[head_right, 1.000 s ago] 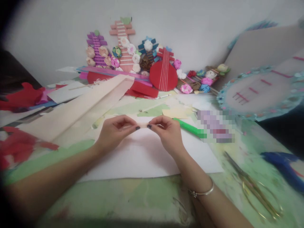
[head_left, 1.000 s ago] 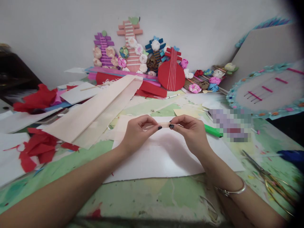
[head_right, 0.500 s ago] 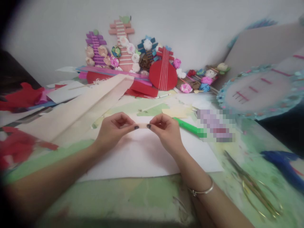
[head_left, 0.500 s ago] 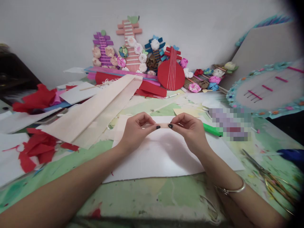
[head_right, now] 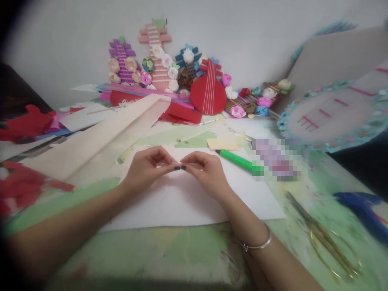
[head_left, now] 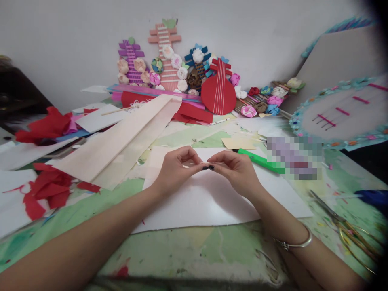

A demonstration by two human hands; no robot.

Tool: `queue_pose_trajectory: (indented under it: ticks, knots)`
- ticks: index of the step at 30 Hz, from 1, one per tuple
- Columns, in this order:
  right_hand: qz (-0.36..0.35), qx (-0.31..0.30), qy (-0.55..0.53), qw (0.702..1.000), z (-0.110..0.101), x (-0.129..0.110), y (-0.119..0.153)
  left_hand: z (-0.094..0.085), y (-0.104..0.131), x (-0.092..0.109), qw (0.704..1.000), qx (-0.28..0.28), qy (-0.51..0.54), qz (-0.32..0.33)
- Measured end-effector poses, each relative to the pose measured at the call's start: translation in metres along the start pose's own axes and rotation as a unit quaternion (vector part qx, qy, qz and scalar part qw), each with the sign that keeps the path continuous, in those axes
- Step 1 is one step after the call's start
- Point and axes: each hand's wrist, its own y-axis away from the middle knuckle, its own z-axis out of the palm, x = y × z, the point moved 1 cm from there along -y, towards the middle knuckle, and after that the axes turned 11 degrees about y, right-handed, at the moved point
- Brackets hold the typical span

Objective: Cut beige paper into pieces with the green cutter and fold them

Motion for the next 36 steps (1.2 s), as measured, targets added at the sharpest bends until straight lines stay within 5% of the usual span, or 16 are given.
queue_pose_trajectory:
  ticks: [26, 36]
  knots:
    - [-0.018, 0.104, 0.042, 0.994, -0.0056, -0.0034, 0.0011, -0.0082, -0.0058, -0.0078, 0.993, 0.036, 0.103, -0.049]
    - [-0.011, 0.109, 0.052, 0.993, -0.0053, -0.0025, 0.0005, -0.0088, -0.0049, -0.0038, 0.996, 0.059, 0.053, -0.042]
